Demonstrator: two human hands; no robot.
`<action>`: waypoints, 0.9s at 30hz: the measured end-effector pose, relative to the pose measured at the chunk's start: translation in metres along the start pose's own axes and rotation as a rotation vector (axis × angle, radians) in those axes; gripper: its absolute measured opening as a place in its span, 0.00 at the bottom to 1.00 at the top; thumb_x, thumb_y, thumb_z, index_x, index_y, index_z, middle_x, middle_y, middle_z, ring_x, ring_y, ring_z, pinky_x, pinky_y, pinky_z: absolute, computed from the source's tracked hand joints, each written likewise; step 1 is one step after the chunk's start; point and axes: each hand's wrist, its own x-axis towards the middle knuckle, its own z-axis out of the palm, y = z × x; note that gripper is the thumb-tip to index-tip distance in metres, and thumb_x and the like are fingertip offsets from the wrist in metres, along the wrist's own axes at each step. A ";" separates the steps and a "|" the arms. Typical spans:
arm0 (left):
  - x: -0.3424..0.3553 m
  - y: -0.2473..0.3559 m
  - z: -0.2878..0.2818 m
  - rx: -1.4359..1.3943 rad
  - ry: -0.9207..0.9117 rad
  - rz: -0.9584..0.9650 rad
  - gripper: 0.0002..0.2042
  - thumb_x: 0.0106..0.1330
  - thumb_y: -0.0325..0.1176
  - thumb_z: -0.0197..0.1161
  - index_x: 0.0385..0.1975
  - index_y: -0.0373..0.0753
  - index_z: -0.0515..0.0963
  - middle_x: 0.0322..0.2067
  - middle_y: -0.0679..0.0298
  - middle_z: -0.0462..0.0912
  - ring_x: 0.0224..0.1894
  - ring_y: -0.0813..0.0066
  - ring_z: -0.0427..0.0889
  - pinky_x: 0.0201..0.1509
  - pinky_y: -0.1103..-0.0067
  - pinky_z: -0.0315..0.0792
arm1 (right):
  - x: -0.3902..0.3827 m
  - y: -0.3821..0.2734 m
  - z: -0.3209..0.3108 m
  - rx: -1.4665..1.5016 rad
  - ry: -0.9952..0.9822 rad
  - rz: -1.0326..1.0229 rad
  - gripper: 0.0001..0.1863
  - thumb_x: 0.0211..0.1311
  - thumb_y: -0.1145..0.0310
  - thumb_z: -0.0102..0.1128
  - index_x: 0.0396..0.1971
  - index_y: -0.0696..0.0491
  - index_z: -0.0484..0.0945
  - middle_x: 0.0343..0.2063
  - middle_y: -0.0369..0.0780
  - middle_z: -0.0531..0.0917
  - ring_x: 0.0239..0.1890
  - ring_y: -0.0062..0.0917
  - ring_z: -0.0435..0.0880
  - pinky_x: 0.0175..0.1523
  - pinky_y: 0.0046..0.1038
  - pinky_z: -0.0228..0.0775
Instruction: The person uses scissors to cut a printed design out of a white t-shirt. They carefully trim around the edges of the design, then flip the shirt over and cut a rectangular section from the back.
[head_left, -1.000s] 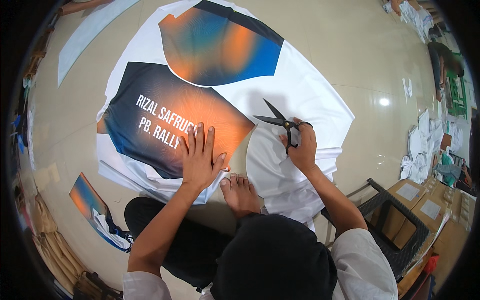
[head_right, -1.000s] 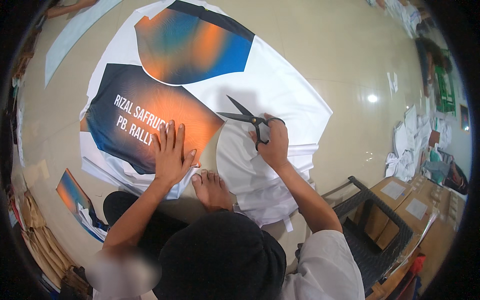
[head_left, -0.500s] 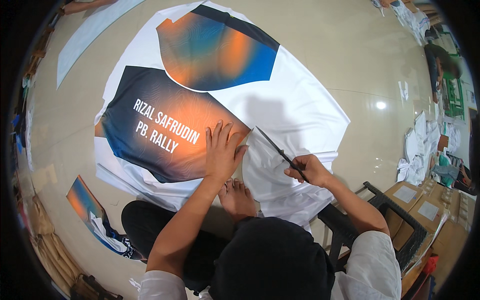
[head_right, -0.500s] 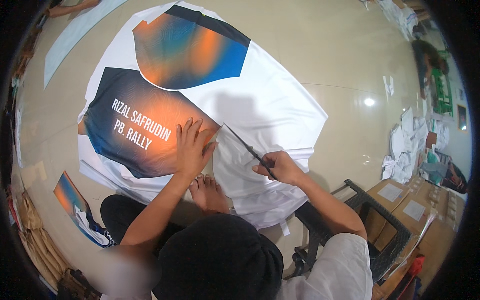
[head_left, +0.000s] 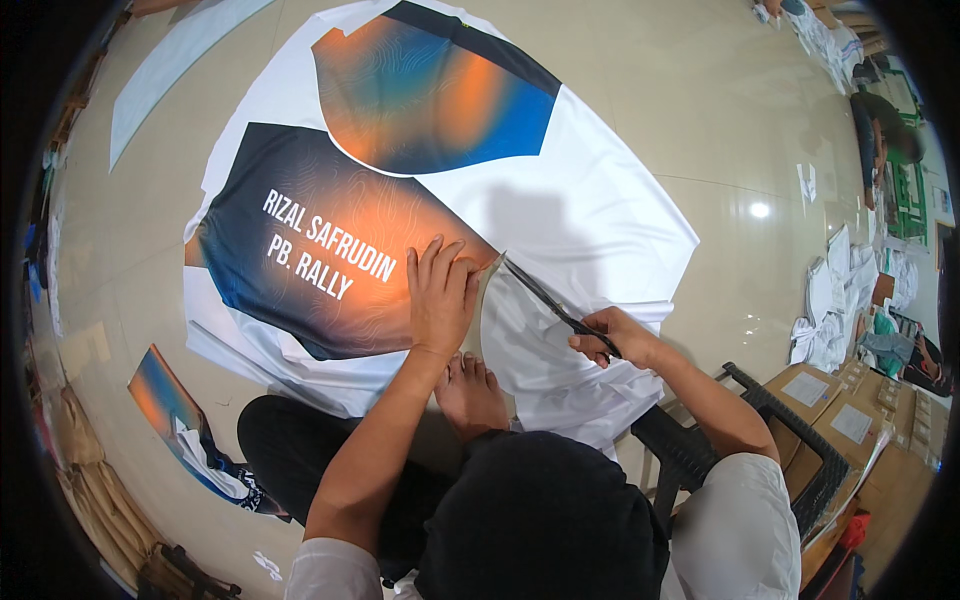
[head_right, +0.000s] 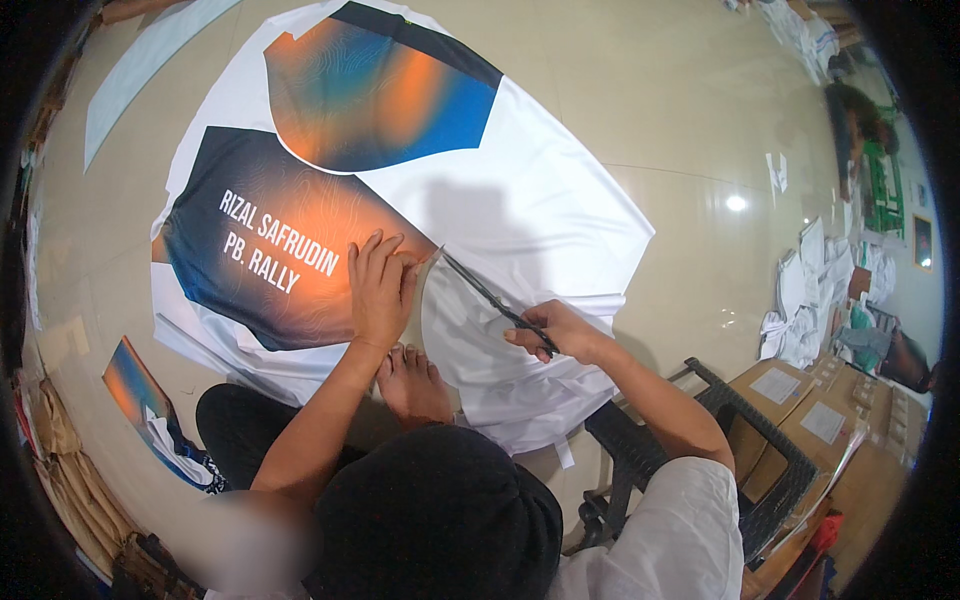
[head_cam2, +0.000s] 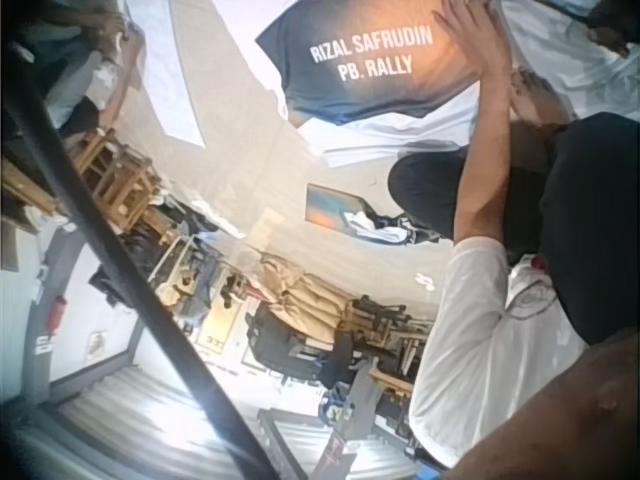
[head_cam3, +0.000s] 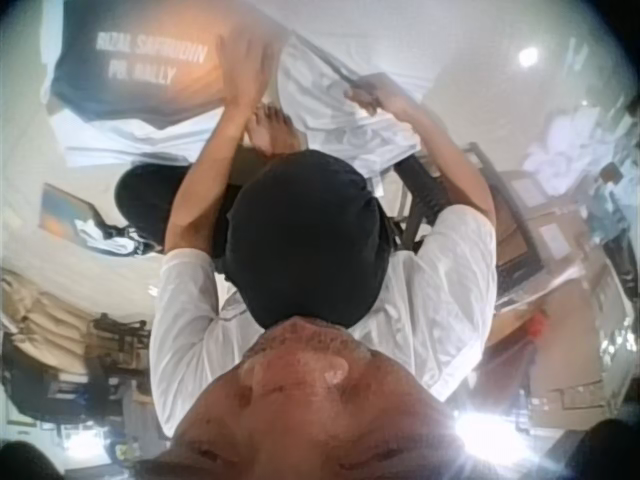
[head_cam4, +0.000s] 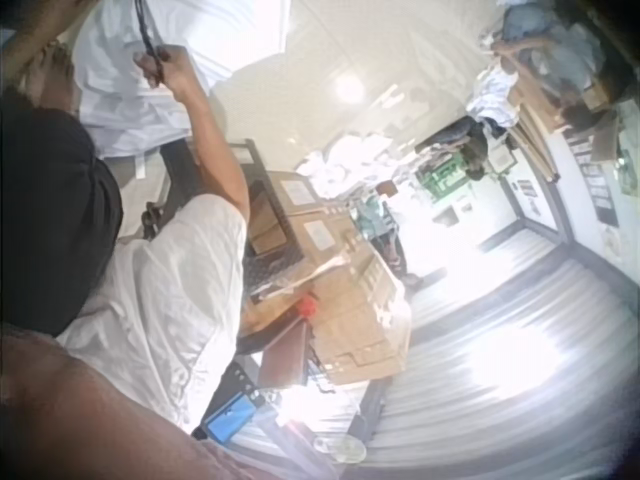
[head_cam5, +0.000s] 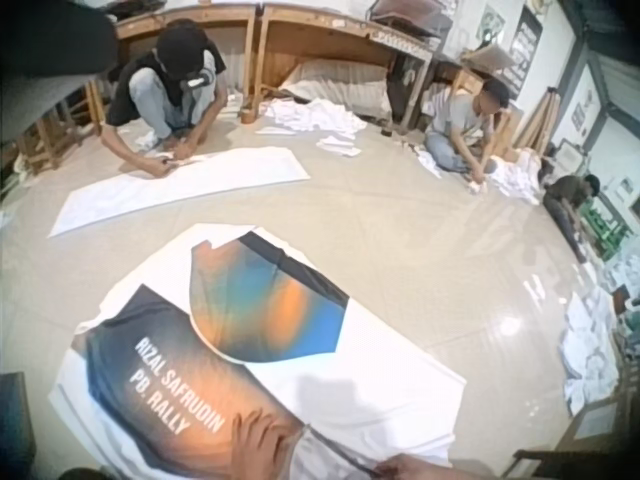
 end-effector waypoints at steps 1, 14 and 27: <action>0.000 0.000 0.000 0.001 0.000 0.000 0.09 0.71 0.33 0.70 0.47 0.43 0.80 0.64 0.59 0.78 0.75 0.48 0.70 0.81 0.38 0.54 | 0.000 0.001 -0.001 0.007 -0.009 -0.002 0.20 0.71 0.55 0.75 0.28 0.55 0.82 0.19 0.32 0.79 0.20 0.16 0.76 0.28 0.22 0.67; 0.000 0.000 0.000 -0.025 0.020 0.008 0.10 0.70 0.33 0.72 0.47 0.43 0.80 0.62 0.60 0.79 0.73 0.50 0.73 0.81 0.39 0.54 | 0.032 -0.022 0.001 0.014 -0.005 -0.092 0.20 0.70 0.54 0.77 0.27 0.54 0.82 0.18 0.33 0.79 0.19 0.16 0.77 0.26 0.22 0.67; 0.000 0.001 0.001 -0.041 0.017 0.003 0.09 0.69 0.30 0.70 0.46 0.42 0.80 0.63 0.59 0.79 0.73 0.50 0.73 0.81 0.41 0.54 | 0.033 -0.035 0.003 -0.037 0.030 -0.097 0.22 0.68 0.51 0.78 0.26 0.54 0.83 0.18 0.32 0.78 0.18 0.16 0.76 0.25 0.22 0.66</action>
